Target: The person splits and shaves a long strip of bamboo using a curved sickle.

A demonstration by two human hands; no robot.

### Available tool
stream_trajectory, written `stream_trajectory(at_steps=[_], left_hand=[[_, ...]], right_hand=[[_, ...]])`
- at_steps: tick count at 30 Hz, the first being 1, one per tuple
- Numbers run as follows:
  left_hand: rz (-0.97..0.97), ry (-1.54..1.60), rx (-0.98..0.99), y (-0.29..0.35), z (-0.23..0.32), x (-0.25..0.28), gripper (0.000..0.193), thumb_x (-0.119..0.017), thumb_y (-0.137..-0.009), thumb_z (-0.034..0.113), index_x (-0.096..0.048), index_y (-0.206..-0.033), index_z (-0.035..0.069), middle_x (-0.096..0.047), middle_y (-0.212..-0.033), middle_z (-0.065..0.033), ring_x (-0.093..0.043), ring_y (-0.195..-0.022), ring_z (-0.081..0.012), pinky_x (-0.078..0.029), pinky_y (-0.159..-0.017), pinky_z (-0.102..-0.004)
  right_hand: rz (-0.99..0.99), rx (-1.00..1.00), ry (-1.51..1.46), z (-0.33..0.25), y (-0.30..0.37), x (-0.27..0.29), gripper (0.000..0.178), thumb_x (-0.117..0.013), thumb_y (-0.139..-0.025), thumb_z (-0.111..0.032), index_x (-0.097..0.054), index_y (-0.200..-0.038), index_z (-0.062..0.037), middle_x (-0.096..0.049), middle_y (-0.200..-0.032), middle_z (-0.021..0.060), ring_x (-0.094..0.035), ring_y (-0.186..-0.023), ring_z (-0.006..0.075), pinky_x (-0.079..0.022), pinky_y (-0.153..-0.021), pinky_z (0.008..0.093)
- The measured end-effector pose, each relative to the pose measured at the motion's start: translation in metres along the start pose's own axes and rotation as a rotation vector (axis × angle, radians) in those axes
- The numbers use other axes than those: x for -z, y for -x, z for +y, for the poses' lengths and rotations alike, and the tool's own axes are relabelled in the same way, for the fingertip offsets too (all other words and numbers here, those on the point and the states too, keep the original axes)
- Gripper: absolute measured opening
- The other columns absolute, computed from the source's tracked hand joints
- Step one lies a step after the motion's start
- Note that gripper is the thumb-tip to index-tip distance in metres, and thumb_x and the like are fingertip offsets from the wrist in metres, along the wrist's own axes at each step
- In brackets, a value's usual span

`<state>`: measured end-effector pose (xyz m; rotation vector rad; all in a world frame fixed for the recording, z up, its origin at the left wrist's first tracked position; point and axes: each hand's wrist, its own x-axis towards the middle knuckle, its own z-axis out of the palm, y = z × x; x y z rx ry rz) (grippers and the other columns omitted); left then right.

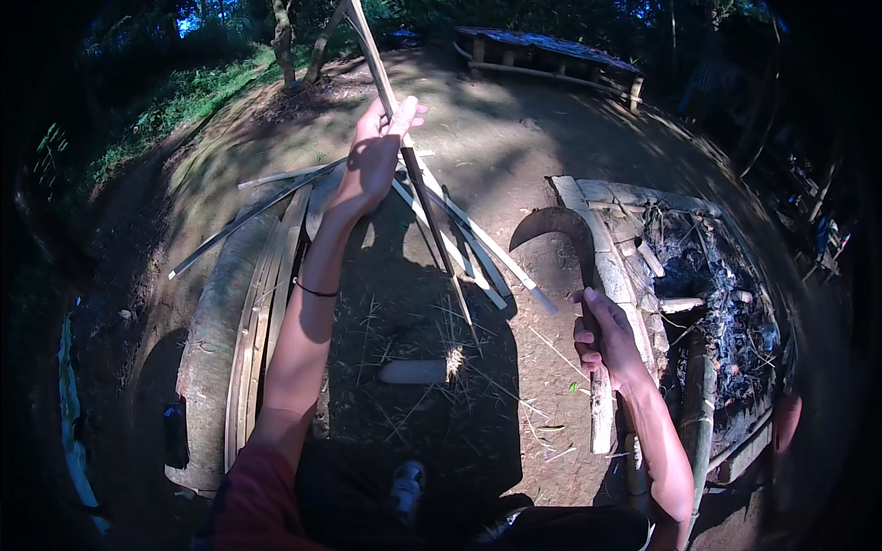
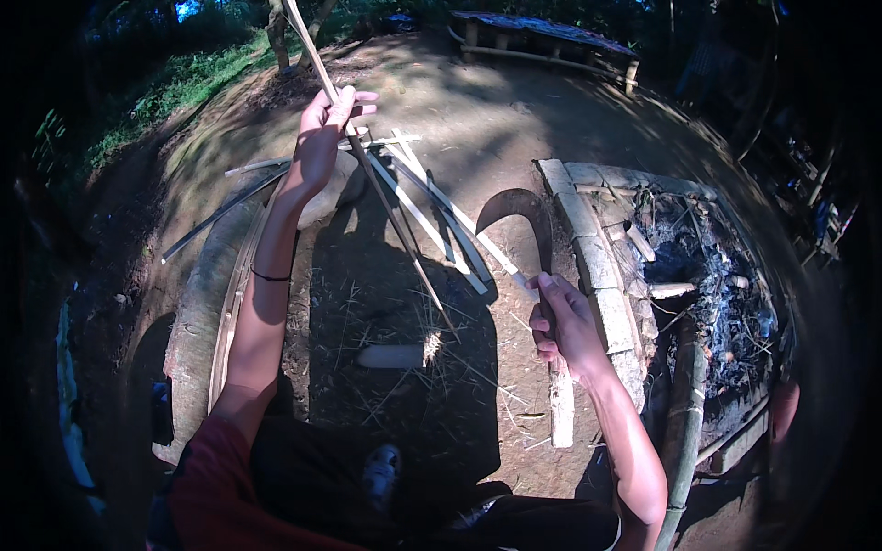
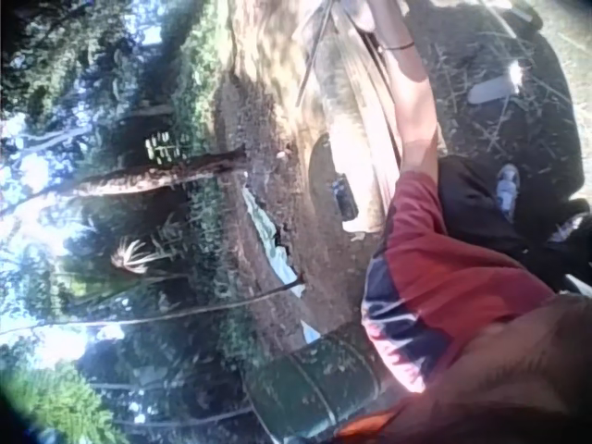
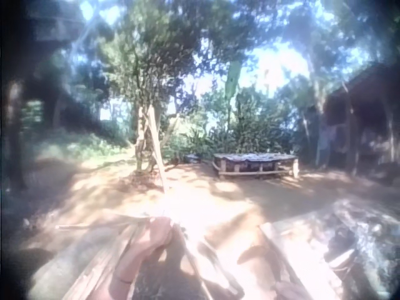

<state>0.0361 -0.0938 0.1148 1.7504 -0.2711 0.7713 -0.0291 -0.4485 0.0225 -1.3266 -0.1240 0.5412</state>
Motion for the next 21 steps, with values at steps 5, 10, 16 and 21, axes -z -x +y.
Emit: stream_trajectory(at_steps=[5,10,16,21], left_hand=[[-0.016,0.315,-0.098,-0.006,0.003,-0.008,0.027,-0.066,-0.092,0.025,-0.056,-0.101,0.002,-0.069,-0.079,-0.0129,-0.071,-0.077,-0.0217,-0.055,-0.069,-0.0292],[0.078,0.407,-0.012,-0.001,0.007,-0.009,0.028,-0.067,-0.091,0.026,-0.054,-0.094,0.001,-0.065,-0.063,-0.014,-0.07,-0.062,-0.0222,-0.054,-0.047,-0.0295],[0.202,0.39,-0.144,-0.011,0.013,-0.023,0.038,-0.07,-0.089,0.028,-0.054,-0.064,0.004,-0.059,-0.051,-0.0075,-0.063,-0.045,-0.0155,-0.048,-0.043,-0.0256],[0.234,0.328,-0.126,-0.012,0.025,-0.038,0.039,-0.068,-0.091,0.023,-0.051,-0.06,0.006,-0.053,-0.047,-0.0036,-0.056,-0.038,-0.0129,-0.043,-0.038,-0.0247]], right_hand=[[0.023,0.12,0.092,-0.007,-0.026,-0.037,0.031,-0.049,-0.1,-0.043,-0.05,-0.1,-0.0119,-0.043,-0.058,-0.0021,-0.037,-0.036,0.0059,-0.029,-0.032,0.0217],[0.093,0.03,-0.028,0.009,-0.034,-0.08,0.045,-0.044,-0.098,-0.054,-0.057,-0.106,-0.0115,-0.038,-0.058,-0.0051,-0.029,-0.039,0.0033,-0.026,-0.034,0.0203],[0.185,0.014,-0.208,0.07,-0.025,-0.111,0.039,-0.043,-0.1,-0.051,-0.053,-0.097,-0.0137,-0.038,-0.058,-0.0044,-0.032,-0.041,0.0043,-0.028,-0.036,0.0217],[0.254,0.212,-0.19,0.1,-0.017,-0.135,0.039,-0.041,-0.101,-0.047,-0.053,-0.099,-0.0101,-0.038,-0.06,-0.0037,-0.036,-0.046,0.0047,-0.029,-0.035,0.0208]])
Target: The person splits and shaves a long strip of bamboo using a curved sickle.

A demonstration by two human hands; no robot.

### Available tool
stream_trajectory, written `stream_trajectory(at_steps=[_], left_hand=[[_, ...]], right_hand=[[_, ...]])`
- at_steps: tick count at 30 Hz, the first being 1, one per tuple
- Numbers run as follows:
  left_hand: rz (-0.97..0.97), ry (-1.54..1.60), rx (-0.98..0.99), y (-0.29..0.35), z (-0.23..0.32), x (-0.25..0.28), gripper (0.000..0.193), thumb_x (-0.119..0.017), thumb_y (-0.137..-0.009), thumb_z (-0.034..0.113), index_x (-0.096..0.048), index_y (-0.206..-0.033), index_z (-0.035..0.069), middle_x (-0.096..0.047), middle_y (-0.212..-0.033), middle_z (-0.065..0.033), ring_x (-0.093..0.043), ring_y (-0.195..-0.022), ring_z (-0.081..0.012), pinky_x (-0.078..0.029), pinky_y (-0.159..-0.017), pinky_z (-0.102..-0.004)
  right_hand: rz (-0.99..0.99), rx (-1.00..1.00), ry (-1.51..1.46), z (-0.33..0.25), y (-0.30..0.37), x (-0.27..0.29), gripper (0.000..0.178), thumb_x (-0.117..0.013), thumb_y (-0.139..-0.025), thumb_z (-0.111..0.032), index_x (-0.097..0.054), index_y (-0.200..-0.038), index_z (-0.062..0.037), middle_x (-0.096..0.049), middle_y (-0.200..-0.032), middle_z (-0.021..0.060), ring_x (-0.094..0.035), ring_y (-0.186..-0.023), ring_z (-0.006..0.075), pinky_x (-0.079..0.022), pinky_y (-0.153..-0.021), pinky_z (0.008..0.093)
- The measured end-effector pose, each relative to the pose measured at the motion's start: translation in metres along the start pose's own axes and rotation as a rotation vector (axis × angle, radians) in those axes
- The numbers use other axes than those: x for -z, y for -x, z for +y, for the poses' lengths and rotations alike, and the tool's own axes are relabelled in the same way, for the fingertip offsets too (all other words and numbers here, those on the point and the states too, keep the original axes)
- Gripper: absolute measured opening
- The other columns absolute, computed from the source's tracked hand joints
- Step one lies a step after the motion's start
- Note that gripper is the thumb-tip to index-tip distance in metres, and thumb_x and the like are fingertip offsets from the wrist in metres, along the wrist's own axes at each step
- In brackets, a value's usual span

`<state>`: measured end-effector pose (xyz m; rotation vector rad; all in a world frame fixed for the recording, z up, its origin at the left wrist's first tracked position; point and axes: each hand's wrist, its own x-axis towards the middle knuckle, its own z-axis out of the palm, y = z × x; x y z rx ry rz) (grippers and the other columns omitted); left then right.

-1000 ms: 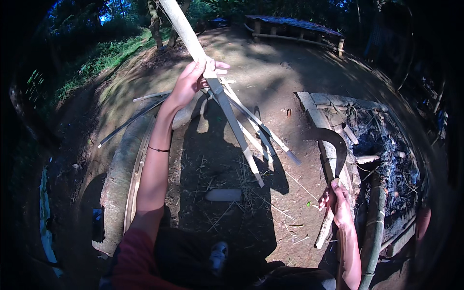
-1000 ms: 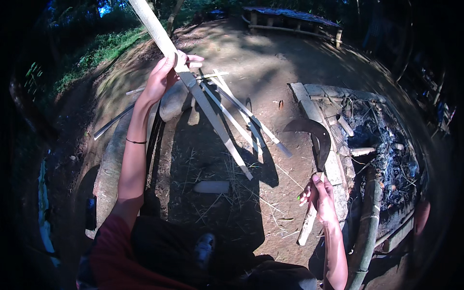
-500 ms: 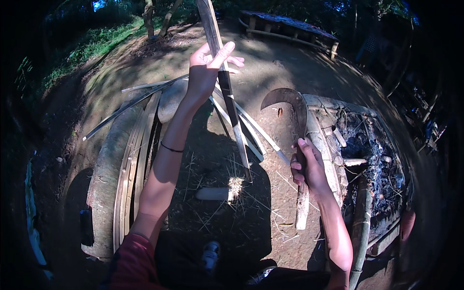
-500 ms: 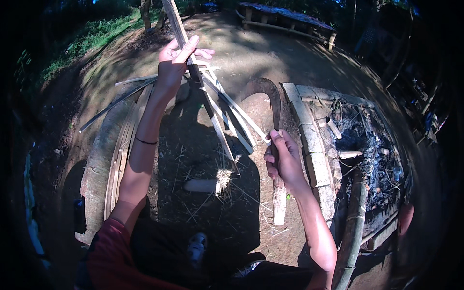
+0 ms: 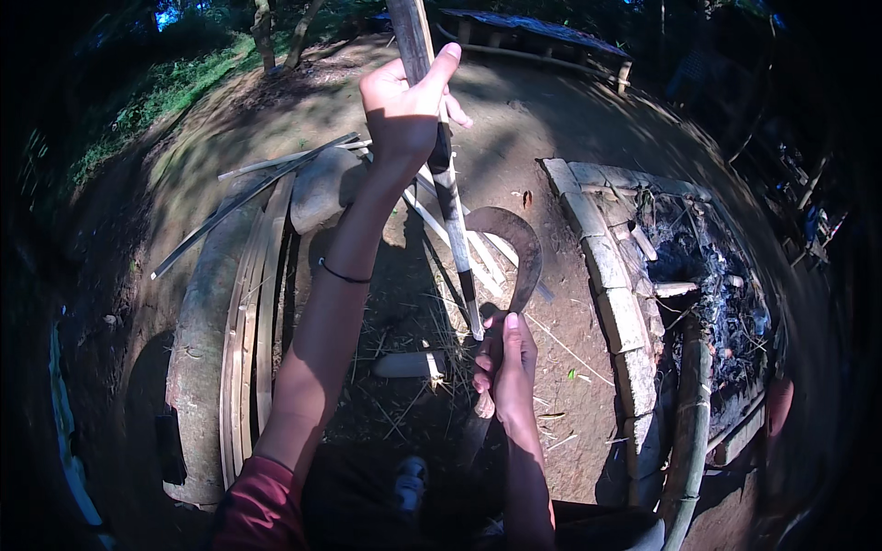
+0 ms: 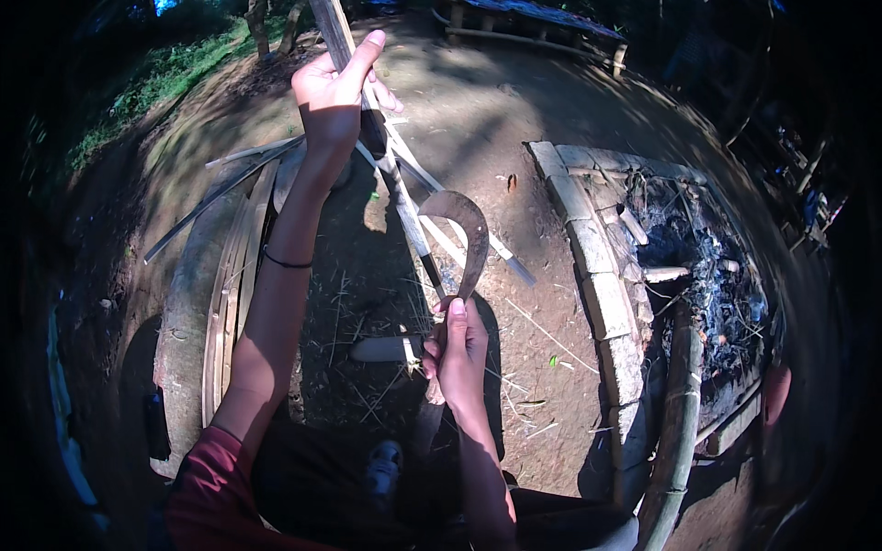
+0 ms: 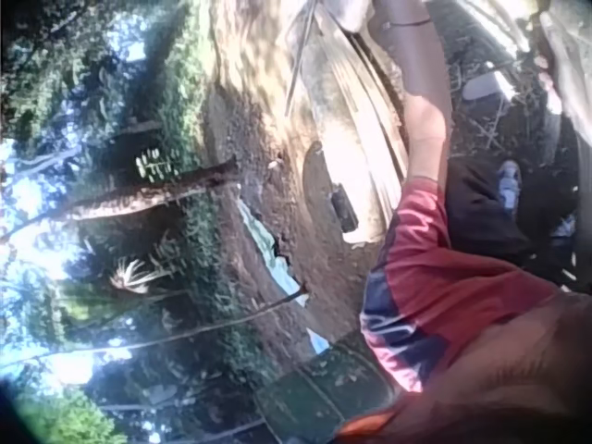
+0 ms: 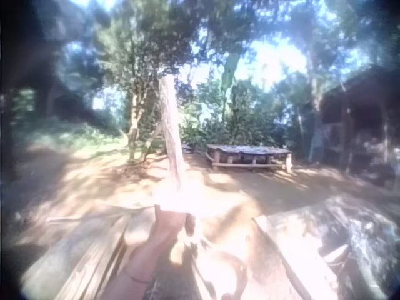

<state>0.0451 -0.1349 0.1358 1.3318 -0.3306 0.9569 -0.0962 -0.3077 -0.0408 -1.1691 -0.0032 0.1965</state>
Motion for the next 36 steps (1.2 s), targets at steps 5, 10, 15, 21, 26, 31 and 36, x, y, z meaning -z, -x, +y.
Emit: stream_trajectory(at_steps=[5,10,15,21,26,31,36], left_hand=[[0.215,-0.031,-0.173,0.011,-0.012,-0.011,0.046,-0.061,-0.095,0.022,-0.039,-0.056,0.01,-0.038,-0.045,0.004,-0.035,-0.037,-0.0059,-0.027,-0.037,-0.0264],[0.302,-0.156,-0.246,0.018,-0.005,-0.013,0.043,-0.061,-0.092,0.015,-0.04,-0.054,0.008,-0.036,-0.049,0.0067,-0.032,-0.046,-0.0044,-0.023,-0.045,-0.0274],[0.387,-0.291,-0.173,0.028,0.003,-0.026,0.053,-0.063,-0.093,0.033,-0.038,-0.053,0.01,-0.036,-0.044,0.0034,-0.033,-0.034,-0.0077,-0.027,-0.037,-0.0272],[0.397,-0.144,-0.176,0.029,0.007,-0.019,0.06,-0.064,-0.089,0.052,-0.031,-0.059,0.013,-0.032,-0.054,0.0048,-0.032,-0.048,-0.0079,-0.033,-0.049,-0.0243],[0.446,-0.202,-0.194,0.035,0.001,-0.022,0.059,-0.055,-0.097,0.043,-0.036,-0.053,0.008,-0.032,-0.045,0.0045,-0.032,-0.04,-0.0062,-0.022,-0.041,-0.0269],[0.472,-0.212,-0.205,0.032,0.009,-0.017,0.057,-0.058,-0.096,0.042,-0.038,-0.055,0.008,-0.032,-0.046,0.0062,-0.029,-0.041,-0.0036,-0.02,-0.041,-0.0243],[0.44,-0.175,-0.192,0.036,0.005,-0.029,0.057,-0.058,-0.096,0.043,-0.036,-0.056,0.009,-0.03,-0.049,0.0075,-0.027,-0.043,-0.0033,-0.02,-0.043,-0.023]], right_hand=[[0.01,0.037,0.195,0.0,0.009,-0.007,0.036,-0.038,-0.104,-0.04,-0.052,-0.096,-0.0072,-0.038,-0.057,-0.0068,-0.038,-0.047,0.0029,-0.028,-0.038,0.021],[0.079,0.382,0.447,-0.003,0.01,-0.045,0.026,-0.046,-0.102,-0.023,-0.049,-0.09,0.0006,-0.043,-0.052,0.0054,-0.043,-0.045,0.0118,-0.033,-0.044,0.0327],[0.087,0.404,0.492,-0.006,0.009,-0.052,0.018,-0.047,-0.1,-0.016,-0.049,-0.092,0.0003,-0.052,-0.053,0.0148,-0.059,-0.046,0.0313,-0.039,-0.042,0.0379],[0.217,0.282,0.626,0.068,0.004,-0.05,0.029,-0.045,-0.101,-0.027,-0.05,-0.096,0.0008,-0.051,-0.055,0.0173,-0.063,-0.056,0.0367,-0.045,-0.051,0.0392],[0.247,0.323,0.618,0.086,-0.002,-0.039,0.022,-0.046,-0.1,-0.024,-0.052,-0.098,-0.0025,-0.053,-0.055,0.0137,-0.062,-0.053,0.0331,-0.046,-0.05,0.0359],[0.196,0.333,0.631,0.053,0.004,-0.062,0.016,-0.049,-0.098,-0.016,-0.054,-0.102,-0.0013,-0.054,-0.054,0.0106,-0.06,-0.049,0.0313,-0.044,-0.048,0.0357],[0.24,0.233,0.55,0.09,0.002,-0.043,0.023,-0.048,-0.1,-0.023,-0.05,-0.098,0.0007,-0.051,-0.054,0.0121,-0.057,-0.047,0.0282,-0.041,-0.048,0.0379]])
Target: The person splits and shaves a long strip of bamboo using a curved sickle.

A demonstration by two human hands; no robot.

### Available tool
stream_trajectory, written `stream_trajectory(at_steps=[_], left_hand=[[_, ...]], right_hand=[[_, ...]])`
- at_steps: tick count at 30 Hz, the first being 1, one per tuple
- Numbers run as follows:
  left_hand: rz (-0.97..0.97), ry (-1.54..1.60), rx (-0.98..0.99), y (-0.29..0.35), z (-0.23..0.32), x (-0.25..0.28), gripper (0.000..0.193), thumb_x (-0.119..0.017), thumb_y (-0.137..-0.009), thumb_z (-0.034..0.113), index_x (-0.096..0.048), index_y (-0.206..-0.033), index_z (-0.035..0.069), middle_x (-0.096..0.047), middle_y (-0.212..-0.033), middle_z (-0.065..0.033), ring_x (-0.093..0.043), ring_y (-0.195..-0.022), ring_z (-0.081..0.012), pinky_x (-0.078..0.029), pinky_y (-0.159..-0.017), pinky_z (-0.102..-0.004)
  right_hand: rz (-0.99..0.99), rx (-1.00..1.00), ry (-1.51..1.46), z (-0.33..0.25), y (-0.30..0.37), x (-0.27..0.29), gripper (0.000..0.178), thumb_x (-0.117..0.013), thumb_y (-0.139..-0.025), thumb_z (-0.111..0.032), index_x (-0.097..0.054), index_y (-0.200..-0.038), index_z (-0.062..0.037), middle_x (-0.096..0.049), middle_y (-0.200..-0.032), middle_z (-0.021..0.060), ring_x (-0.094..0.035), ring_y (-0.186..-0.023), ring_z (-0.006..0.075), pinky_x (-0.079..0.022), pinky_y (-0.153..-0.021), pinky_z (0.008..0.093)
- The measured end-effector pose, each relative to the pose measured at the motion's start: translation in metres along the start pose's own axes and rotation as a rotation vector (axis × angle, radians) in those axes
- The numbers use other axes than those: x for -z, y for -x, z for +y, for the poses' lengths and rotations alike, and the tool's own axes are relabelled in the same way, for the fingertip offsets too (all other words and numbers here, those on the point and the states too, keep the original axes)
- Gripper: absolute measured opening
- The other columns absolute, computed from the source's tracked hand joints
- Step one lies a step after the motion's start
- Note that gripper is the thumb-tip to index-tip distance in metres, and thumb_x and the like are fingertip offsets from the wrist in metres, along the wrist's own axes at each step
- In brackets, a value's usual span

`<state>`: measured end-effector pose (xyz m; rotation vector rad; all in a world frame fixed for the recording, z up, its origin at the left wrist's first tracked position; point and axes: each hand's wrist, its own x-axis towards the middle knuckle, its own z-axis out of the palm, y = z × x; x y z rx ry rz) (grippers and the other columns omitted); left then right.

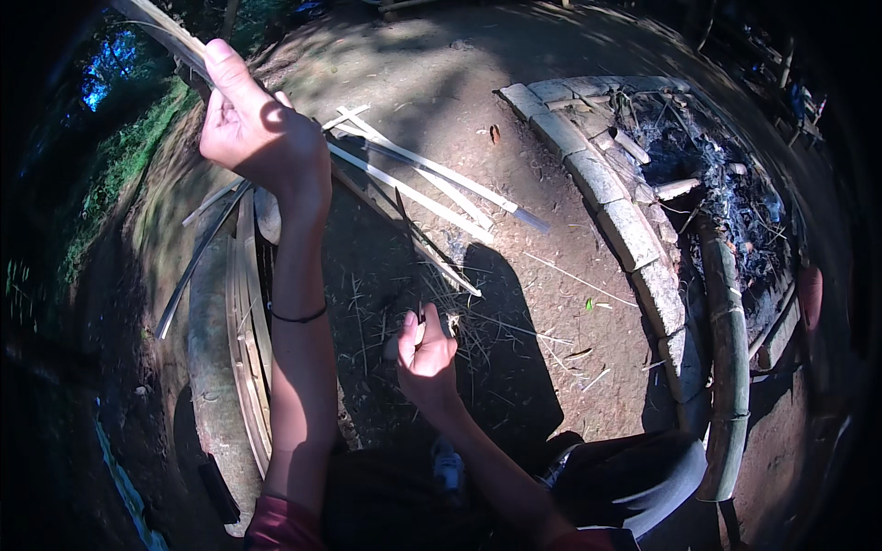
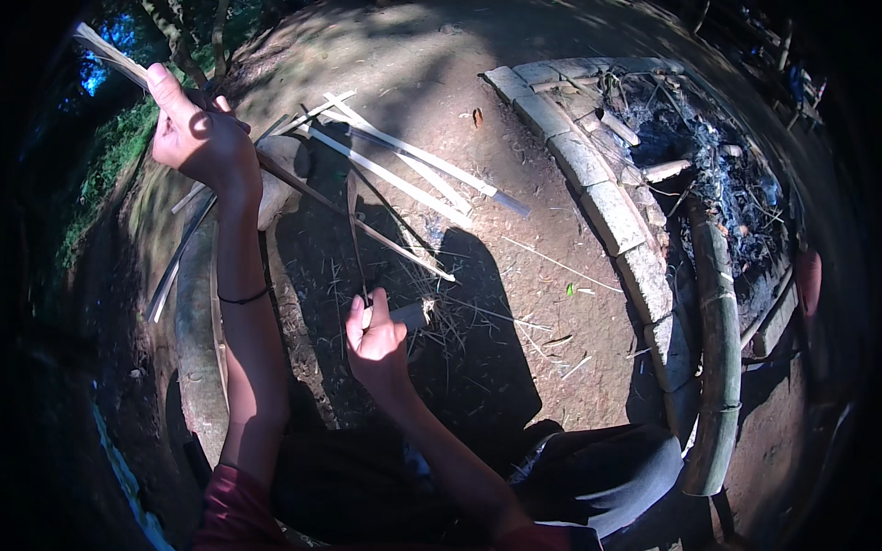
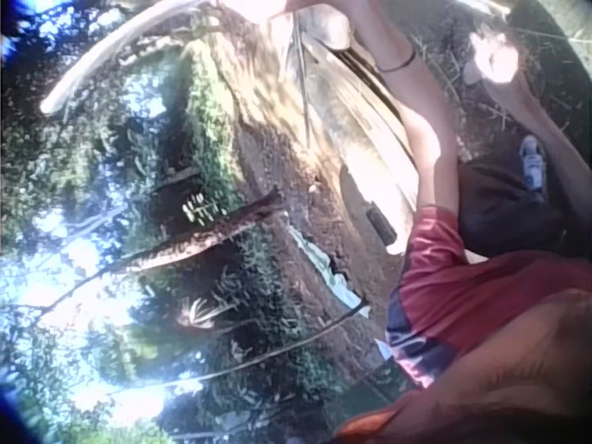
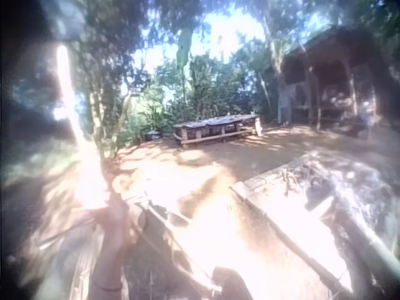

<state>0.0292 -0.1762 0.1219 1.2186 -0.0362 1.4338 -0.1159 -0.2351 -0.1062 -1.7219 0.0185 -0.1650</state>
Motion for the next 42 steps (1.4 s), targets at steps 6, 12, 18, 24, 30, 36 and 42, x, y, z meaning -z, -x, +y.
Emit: stream_trajectory(at_steps=[6,12,18,24,30,36,42], left_hand=[[0.0,0.034,0.018,-0.001,0.001,0.0,0.057,-0.059,-0.096,0.043,-0.04,-0.055,0.008,-0.034,-0.047,0.0059,-0.032,-0.041,-0.004,-0.023,-0.042,-0.0224],[-0.002,-0.029,-0.036,0.0,-0.006,-0.005,0.057,-0.061,-0.093,0.046,-0.051,-0.06,0.001,-0.041,-0.046,0.0006,-0.038,-0.04,-0.0069,-0.027,-0.04,-0.0227],[-0.001,0.025,0.0,-0.008,-0.011,-0.003,0.054,-0.059,-0.094,0.046,-0.045,-0.059,0.006,-0.045,-0.048,-0.0018,-0.04,-0.039,-0.0085,-0.031,-0.036,-0.0222],[0.063,-0.092,-0.11,-0.004,-0.012,-0.008,0.064,-0.061,-0.094,0.043,-0.03,-0.049,0.009,-0.027,-0.043,0.0035,-0.023,-0.041,-0.0098,-0.022,-0.044,-0.0302],[0.075,-0.078,-0.061,-0.011,-0.02,-0.001,0.062,-0.062,-0.093,0.044,-0.034,-0.049,0.009,-0.033,-0.043,0.0023,-0.03,-0.038,-0.0104,-0.027,-0.039,-0.0278],[0.078,-0.118,-0.137,-0.005,-0.014,-0.014,0.064,-0.061,-0.094,0.043,-0.037,-0.049,0.004,-0.031,-0.041,0.001,-0.025,-0.041,-0.0122,-0.026,-0.046,-0.0335],[0.139,-0.202,-0.135,-0.003,-0.01,-0.01,0.065,-0.062,-0.092,0.046,-0.035,-0.049,0.005,-0.033,-0.041,-0.0001,-0.027,-0.04,-0.0124,-0.028,-0.044,-0.0329]], right_hand=[[0.097,0.087,0.094,-0.007,-0.011,0.002,0.022,-0.051,-0.098,-0.023,-0.052,-0.098,-0.0013,-0.052,-0.055,0.0125,-0.06,-0.051,0.0323,-0.043,-0.048,0.039],[0.11,0.086,-0.043,-0.003,-0.004,-0.01,0.022,-0.047,-0.099,-0.021,-0.051,-0.098,0.0005,-0.052,-0.059,0.0142,-0.056,-0.051,0.0331,-0.038,-0.047,0.0371],[0.065,0.014,-0.013,0.041,-0.021,-0.01,0.025,-0.046,-0.1,-0.024,-0.051,-0.095,0.0002,-0.054,-0.056,0.0126,-0.059,-0.049,0.0298,-0.041,-0.046,0.0381],[0.016,0.004,-0.151,0.006,-0.005,-0.013,0.017,-0.049,-0.098,-0.018,-0.05,-0.097,-0.0009,-0.048,-0.055,0.0101,-0.055,-0.05,0.0258,-0.041,-0.049,0.0354],[0.025,-0.059,0.025,0.079,-0.017,0.001,0.023,-0.051,-0.098,-0.02,-0.05,-0.097,0.0021,-0.051,-0.054,0.0134,-0.059,-0.048,0.0282,-0.041,-0.046,0.0386],[0.064,0.106,-0.079,0.018,-0.008,-0.005,0.025,-0.048,-0.099,-0.022,-0.05,-0.1,0.0031,-0.049,-0.055,0.0126,-0.056,-0.047,0.0274,-0.041,-0.048,0.0388],[0.017,-0.06,-0.062,0.106,-0.007,0.016,0.024,-0.048,-0.099,-0.023,-0.051,-0.1,0.0007,-0.054,-0.056,0.0182,-0.057,-0.047,0.0359,-0.038,-0.044,0.0435]])
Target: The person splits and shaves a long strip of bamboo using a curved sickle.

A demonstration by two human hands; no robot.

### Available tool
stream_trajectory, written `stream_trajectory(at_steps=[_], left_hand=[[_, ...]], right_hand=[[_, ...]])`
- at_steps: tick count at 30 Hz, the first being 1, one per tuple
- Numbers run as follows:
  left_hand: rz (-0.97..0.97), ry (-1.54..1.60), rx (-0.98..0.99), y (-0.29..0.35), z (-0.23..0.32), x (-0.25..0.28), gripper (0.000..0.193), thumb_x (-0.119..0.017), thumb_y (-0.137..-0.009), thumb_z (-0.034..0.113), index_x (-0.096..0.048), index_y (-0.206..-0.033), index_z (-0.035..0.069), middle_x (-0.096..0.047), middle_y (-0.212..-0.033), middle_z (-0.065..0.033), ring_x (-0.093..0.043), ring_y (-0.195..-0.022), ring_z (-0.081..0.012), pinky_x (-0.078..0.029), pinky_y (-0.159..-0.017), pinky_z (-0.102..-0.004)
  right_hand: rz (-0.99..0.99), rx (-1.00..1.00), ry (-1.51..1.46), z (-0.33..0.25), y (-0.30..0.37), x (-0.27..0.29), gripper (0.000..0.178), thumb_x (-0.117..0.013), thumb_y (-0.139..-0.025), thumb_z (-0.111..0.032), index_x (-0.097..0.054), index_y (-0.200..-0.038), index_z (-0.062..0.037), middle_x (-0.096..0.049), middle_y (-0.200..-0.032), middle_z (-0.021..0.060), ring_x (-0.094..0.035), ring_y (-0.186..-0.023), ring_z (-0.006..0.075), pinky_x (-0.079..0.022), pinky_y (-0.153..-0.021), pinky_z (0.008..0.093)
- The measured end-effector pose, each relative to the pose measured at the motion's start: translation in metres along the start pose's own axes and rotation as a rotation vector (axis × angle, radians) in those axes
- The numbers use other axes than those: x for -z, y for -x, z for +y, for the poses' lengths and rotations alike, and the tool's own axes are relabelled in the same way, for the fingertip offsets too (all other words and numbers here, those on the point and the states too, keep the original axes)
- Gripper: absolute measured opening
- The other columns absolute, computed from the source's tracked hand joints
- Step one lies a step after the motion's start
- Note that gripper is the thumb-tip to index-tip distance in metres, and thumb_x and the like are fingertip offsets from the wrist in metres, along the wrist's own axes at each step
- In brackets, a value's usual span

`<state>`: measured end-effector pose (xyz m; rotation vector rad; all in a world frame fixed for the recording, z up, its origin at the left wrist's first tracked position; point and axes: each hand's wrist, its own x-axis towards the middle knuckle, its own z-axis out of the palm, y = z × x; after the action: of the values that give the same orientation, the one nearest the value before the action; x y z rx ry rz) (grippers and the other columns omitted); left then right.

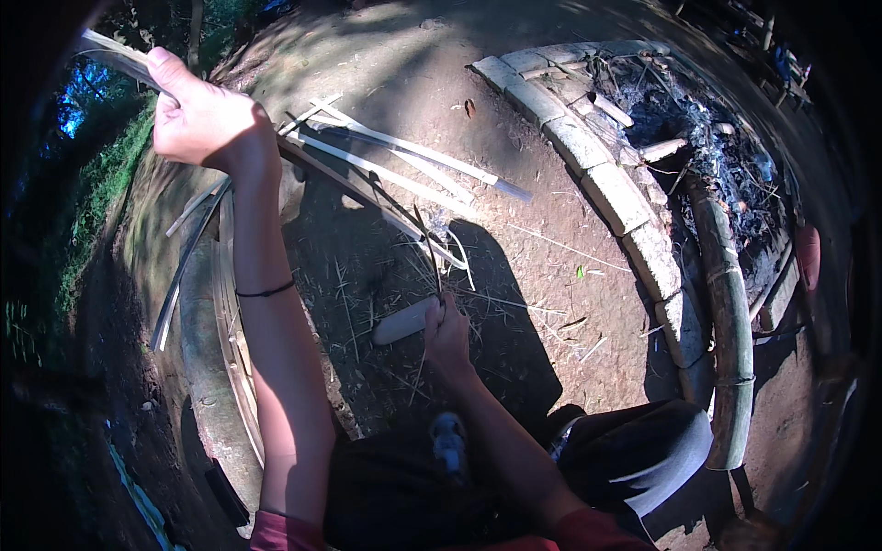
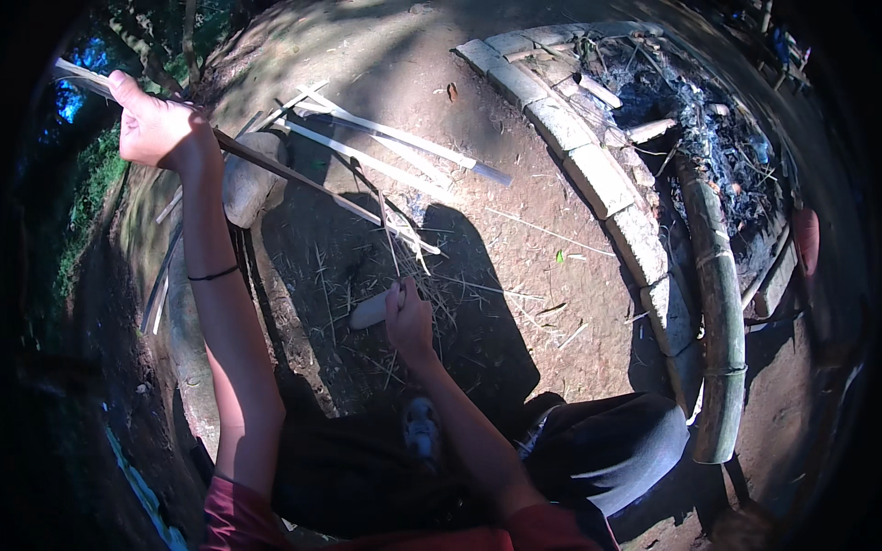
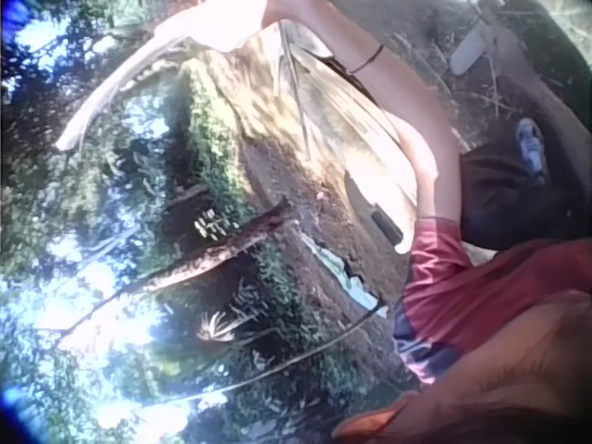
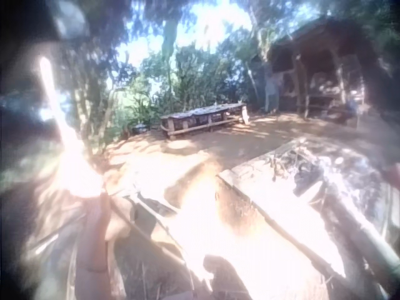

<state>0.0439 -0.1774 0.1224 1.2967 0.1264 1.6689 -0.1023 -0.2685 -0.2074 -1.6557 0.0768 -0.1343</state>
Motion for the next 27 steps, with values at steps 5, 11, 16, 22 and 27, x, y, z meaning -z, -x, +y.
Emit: stream_trajectory(at_steps=[5,11,16,22,27], left_hand=[[-0.035,0.056,0.029,0.002,-0.003,-0.007,0.063,-0.062,-0.093,0.044,-0.036,-0.05,0.006,-0.032,-0.041,0.0011,-0.028,-0.039,-0.0115,-0.027,-0.042,-0.0327],[-0.055,0.036,-0.023,0.001,-0.005,-0.007,0.065,-0.06,-0.094,0.043,-0.034,-0.05,0.003,-0.03,-0.042,0.0003,-0.026,-0.044,-0.0133,-0.027,-0.048,-0.0353],[-0.042,0.061,-0.022,-0.001,-0.01,-0.009,0.065,-0.06,-0.094,0.043,-0.033,-0.049,0.004,-0.03,-0.042,0.0,-0.026,-0.043,-0.0129,-0.027,-0.046,-0.0345],[-0.07,0.085,-0.025,-0.001,-0.009,-0.007,0.064,-0.059,-0.095,0.042,-0.034,-0.049,0.004,-0.031,-0.041,0.0001,-0.027,-0.043,-0.0129,-0.029,-0.048,-0.0349],[-0.041,0.024,0.034,0.004,-0.007,-0.008,0.064,-0.058,-0.095,0.043,-0.031,-0.05,0.006,-0.03,-0.043,0.0003,-0.028,-0.045,-0.0133,-0.03,-0.048,-0.036]], right_hand=[[0.053,0.049,0.014,-0.042,-0.007,-0.02,0.029,-0.053,-0.097,-0.025,-0.052,-0.104,0.0024,-0.05,-0.052,0.0161,-0.058,-0.048,0.0373,-0.039,-0.044,0.0443],[0.07,0.024,0.058,-0.013,0.008,-0.009,0.022,-0.05,-0.098,-0.021,-0.049,-0.098,0.0009,-0.052,-0.055,0.0178,-0.058,-0.052,0.0389,-0.041,-0.047,0.0444],[-0.02,-0.033,0.097,-0.012,-0.007,0.004,0.024,-0.05,-0.098,-0.022,-0.05,-0.097,0.0015,-0.053,-0.054,0.0161,-0.059,-0.051,0.0362,-0.04,-0.047,0.0429],[-0.024,0.107,-0.089,-0.059,0.003,-0.012,0.025,-0.052,-0.098,-0.024,-0.049,-0.094,-0.0001,-0.052,-0.054,0.0137,-0.058,-0.049,0.035,-0.039,-0.047,0.0415],[0.013,-0.046,0.142,0.028,-0.004,0.012,0.024,-0.05,-0.098,-0.024,-0.049,-0.094,-0.0009,-0.054,-0.055,0.0159,-0.058,-0.049,0.037,-0.039,-0.046,0.0434]])
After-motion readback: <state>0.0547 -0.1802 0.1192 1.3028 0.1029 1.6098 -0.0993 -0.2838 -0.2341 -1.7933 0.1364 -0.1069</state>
